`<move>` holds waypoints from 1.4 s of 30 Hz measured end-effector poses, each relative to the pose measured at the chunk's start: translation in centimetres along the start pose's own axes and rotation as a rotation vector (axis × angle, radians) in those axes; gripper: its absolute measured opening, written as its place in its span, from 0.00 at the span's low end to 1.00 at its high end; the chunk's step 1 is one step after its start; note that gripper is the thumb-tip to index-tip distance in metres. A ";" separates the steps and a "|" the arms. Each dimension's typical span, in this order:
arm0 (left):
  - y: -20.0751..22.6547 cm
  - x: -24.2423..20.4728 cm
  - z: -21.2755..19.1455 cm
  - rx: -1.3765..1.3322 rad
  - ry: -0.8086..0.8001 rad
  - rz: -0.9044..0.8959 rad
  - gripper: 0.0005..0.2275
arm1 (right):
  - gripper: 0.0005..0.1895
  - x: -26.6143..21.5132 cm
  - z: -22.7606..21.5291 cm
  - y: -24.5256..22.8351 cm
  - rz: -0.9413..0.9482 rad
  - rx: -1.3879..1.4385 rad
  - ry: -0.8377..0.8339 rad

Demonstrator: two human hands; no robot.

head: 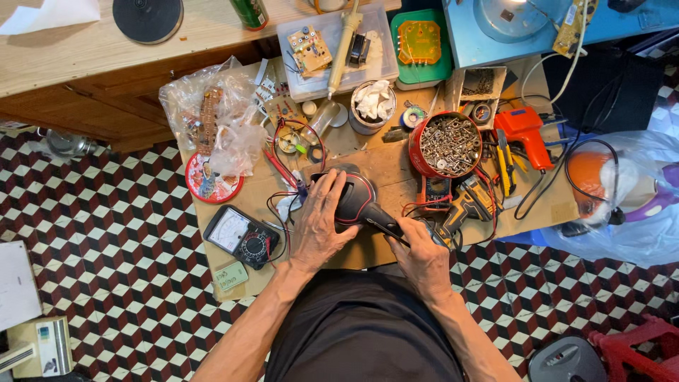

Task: The person disassembles and reassembles a stainless steel electric kettle on a cluttered workbench. They remove the handle, search through a container of fasteners, and use a cordless drill to remove and reinstall screws on the kettle's base and body.

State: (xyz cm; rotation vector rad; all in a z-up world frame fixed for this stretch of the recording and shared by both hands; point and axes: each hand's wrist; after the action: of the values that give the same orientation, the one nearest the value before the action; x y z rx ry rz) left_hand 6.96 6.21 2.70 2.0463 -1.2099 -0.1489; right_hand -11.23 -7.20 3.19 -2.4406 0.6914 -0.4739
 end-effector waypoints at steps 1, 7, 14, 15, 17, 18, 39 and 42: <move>0.0 0.0 0.0 0.008 -0.003 -0.007 0.49 | 0.23 -0.1 0.0 0.1 -0.021 -0.007 0.010; -0.2 -0.2 -0.2 0.011 -0.036 -0.025 0.45 | 0.24 -0.4 -0.2 0.3 -0.058 -0.026 0.009; 0.0 -0.2 0.0 0.014 -0.036 -0.021 0.44 | 0.24 -0.4 0.1 0.4 -0.045 -0.060 0.030; 0.0 -0.2 0.0 0.019 -0.035 -0.018 0.44 | 0.24 -0.5 0.1 0.4 -0.041 -0.056 0.029; 0.0 -0.2 0.0 0.002 -0.048 -0.036 0.44 | 0.24 -0.7 0.3 0.5 -0.038 -0.045 0.024; 0.0 -0.2 0.0 -0.007 -0.057 -0.043 0.44 | 0.25 -0.8 0.4 0.7 -0.045 -0.060 0.022; 0.0 0.0 -1.0 0.015 -0.108 -0.024 0.44 | 0.29 -1.1 1.9 2.6 -0.069 -0.020 0.025; -0.6 0.6 -3.0 -0.227 -0.136 -0.156 0.49 | 0.29 -1.2 2.0 2.7 -0.084 0.017 0.059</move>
State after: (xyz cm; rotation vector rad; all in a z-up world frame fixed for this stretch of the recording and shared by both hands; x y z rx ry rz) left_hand 9.04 7.54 4.66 1.9533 -1.0598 -0.4843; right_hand -12.27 -7.60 -0.22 -2.4555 0.6076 -0.5850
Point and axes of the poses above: each hand's wrist, its own x-axis towards the middle knuckle, its own z-axis out of the palm, y = z × x, and after that the axes turned 3 degrees about x, right-handed
